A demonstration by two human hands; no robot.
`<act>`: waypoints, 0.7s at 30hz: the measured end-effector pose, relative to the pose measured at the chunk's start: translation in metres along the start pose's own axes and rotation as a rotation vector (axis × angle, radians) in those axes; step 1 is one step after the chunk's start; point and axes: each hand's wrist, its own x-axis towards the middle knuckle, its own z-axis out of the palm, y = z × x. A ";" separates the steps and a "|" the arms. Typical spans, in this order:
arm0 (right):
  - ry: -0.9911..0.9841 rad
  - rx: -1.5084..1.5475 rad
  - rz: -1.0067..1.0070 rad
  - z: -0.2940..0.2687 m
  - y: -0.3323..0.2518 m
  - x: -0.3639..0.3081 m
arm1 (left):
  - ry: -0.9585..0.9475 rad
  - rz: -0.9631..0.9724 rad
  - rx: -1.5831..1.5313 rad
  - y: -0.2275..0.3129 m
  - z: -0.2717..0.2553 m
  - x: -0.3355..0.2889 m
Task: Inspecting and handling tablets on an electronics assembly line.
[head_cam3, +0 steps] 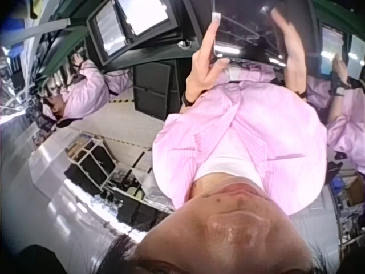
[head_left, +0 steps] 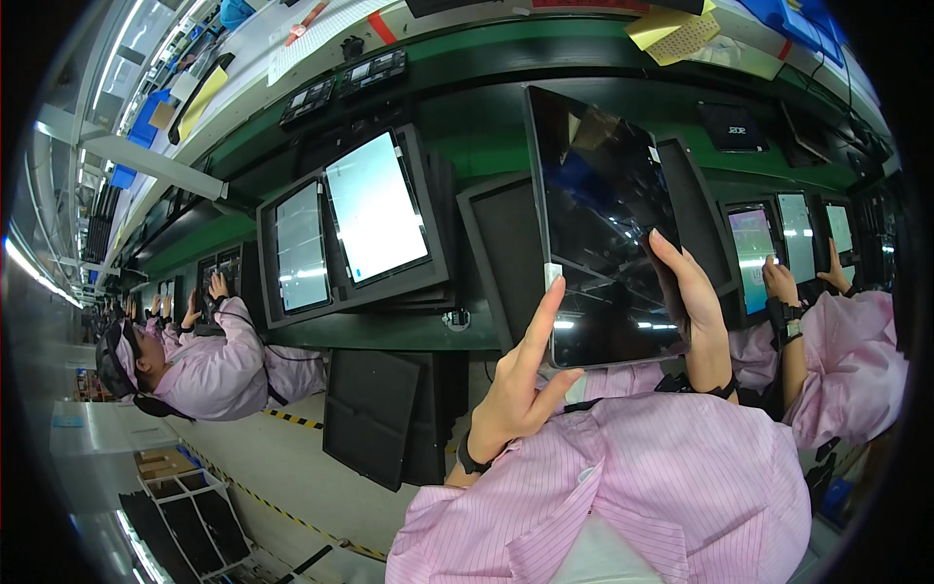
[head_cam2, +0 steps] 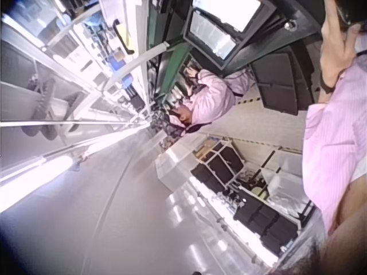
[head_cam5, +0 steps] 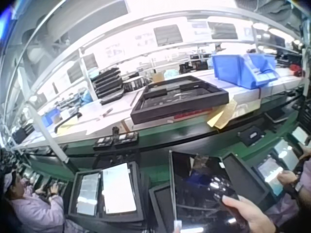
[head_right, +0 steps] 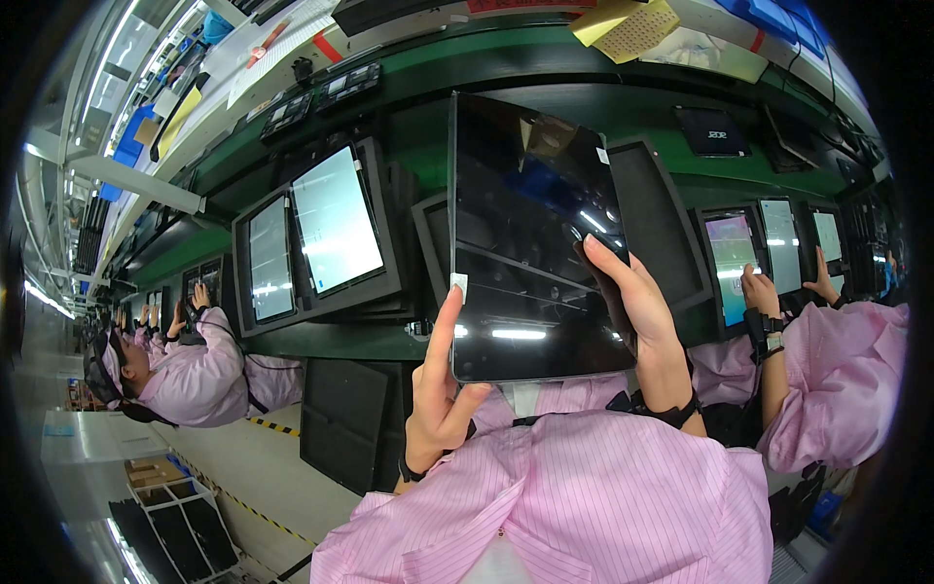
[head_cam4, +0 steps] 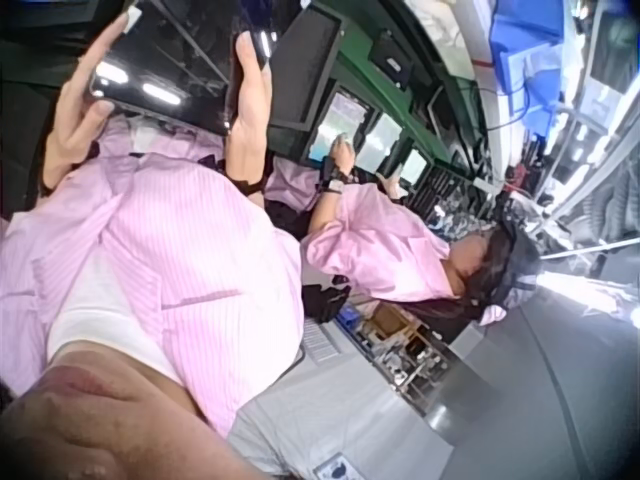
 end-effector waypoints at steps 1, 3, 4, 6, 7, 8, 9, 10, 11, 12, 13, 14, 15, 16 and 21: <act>-0.004 0.013 0.006 -0.001 0.000 0.000 | -0.005 -0.025 -0.007 0.001 0.000 0.000; 0.012 -0.007 0.036 -0.003 0.001 0.002 | 0.025 -0.033 -0.062 0.002 0.000 0.000; 0.031 -0.022 0.051 -0.004 0.002 0.003 | 0.029 -0.025 -0.066 0.002 0.000 0.000; 0.004 -0.008 0.068 -0.004 0.003 0.004 | 0.021 -0.031 -0.099 0.003 -0.001 0.000; -0.001 -0.001 0.068 -0.004 0.003 0.005 | 0.020 -0.017 -0.095 0.003 0.000 0.000; -0.022 0.010 0.070 -0.003 0.003 0.005 | 0.028 -0.025 -0.070 0.003 0.000 0.000; -0.009 0.022 0.043 -0.002 0.003 0.004 | 0.042 -0.024 -0.048 0.002 0.000 0.000; 0.022 0.023 0.029 0.000 0.003 0.003 | 0.035 -0.034 -0.045 0.002 0.000 0.000; 0.005 0.033 0.016 0.001 0.003 0.002 | 0.060 -0.013 -0.063 0.001 0.001 0.000; 0.029 0.017 0.015 0.002 0.002 0.000 | 0.085 0.008 -0.081 0.000 0.001 -0.001; 0.054 0.007 -0.005 0.004 0.001 -0.002 | 0.084 0.008 -0.081 -0.001 0.001 -0.001; 0.053 0.002 0.014 0.005 0.000 -0.004 | 0.083 0.034 -0.017 -0.001 0.002 -0.002; 0.058 -0.004 0.004 0.005 -0.001 -0.005 | 0.084 0.050 0.054 -0.002 0.002 -0.002; 0.040 0.000 -0.030 0.006 -0.003 -0.007 | 0.079 0.058 0.046 -0.002 0.003 -0.003; 0.025 -0.036 -0.047 0.004 -0.009 -0.013 | 0.097 0.109 0.233 -0.001 0.004 -0.011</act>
